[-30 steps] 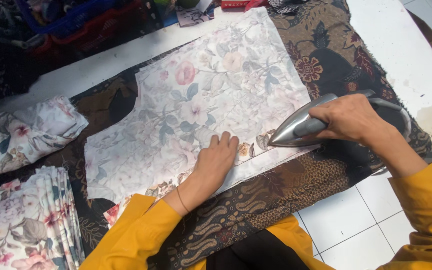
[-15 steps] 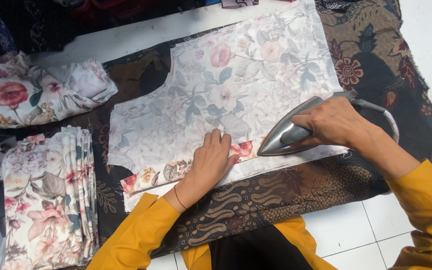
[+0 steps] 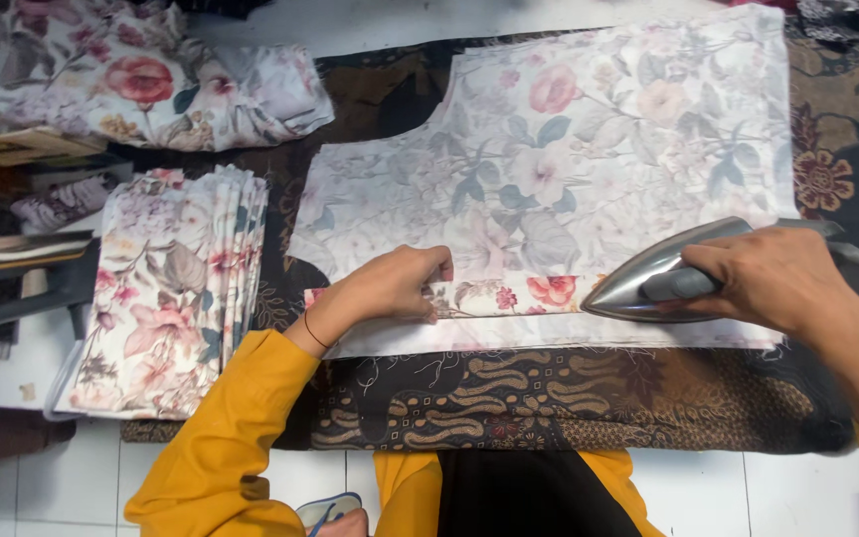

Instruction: The person irons a floral-patterned fabric piece on a table, repeatedly folding the edge and pressing it with an iron. They fold the fabric and place it on a stack of similar pieces, then repeat the process with another piece.

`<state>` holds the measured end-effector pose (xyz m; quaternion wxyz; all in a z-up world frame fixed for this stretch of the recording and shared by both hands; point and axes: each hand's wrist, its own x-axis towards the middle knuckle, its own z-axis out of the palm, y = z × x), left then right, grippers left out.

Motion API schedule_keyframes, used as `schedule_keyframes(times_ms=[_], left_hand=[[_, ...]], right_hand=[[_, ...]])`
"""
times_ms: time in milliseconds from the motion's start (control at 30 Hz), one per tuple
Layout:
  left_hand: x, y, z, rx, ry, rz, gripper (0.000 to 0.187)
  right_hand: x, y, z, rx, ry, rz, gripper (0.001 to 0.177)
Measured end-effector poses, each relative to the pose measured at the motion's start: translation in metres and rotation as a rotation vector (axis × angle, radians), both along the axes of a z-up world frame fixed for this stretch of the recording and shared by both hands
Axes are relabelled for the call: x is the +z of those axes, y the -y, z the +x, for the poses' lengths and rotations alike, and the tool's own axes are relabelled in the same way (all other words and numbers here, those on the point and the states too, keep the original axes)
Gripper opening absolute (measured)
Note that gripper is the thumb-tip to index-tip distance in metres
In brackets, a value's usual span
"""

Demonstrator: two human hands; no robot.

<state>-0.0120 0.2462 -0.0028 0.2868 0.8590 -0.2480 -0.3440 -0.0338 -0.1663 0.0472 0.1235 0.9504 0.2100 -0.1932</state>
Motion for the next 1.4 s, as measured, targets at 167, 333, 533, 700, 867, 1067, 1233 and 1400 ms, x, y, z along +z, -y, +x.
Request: schedule_keyframes(times_ms=[167, 333, 533, 700, 867, 1067, 1233, 1400], left_hand=[[0.005, -0.04, -0.002, 0.075, -0.076, 0.024, 0.057], [0.007, -0.073, -0.01, 0.146, -0.099, 0.048, 0.054], [0.008, -0.105, -0.019, 0.177, -0.014, 0.112, 0.054], [0.011, -0.125, -0.023, 0.219, -0.02, 0.042, 0.053], [0.013, -0.131, -0.024, 0.267, -0.091, 0.024, 0.051], [0.013, -0.126, -0.021, 0.228, -0.035, 0.087, 0.049], [0.016, -0.119, -0.021, 0.228, -0.047, 0.135, 0.048], [0.018, -0.116, -0.022, 0.241, -0.048, 0.122, 0.047]], right_hand=[[-0.028, 0.015, -0.004, -0.006, -0.033, -0.14, 0.047], [-0.08, 0.048, -0.004, 0.01, 0.037, 0.231, 0.047], [-0.113, 0.071, -0.004, -0.006, 0.016, 0.253, 0.046], [-0.106, 0.066, -0.005, -0.042, 0.002, 0.227, 0.045], [-0.089, 0.053, -0.003, -0.017, -0.024, 0.353, 0.044], [-0.052, 0.03, -0.002, -0.003, -0.034, -0.027, 0.044], [-0.019, 0.013, 0.0, 0.06, -0.021, -0.235, 0.047], [-0.008, -0.005, -0.002, -0.024, -0.002, -0.059, 0.043]])
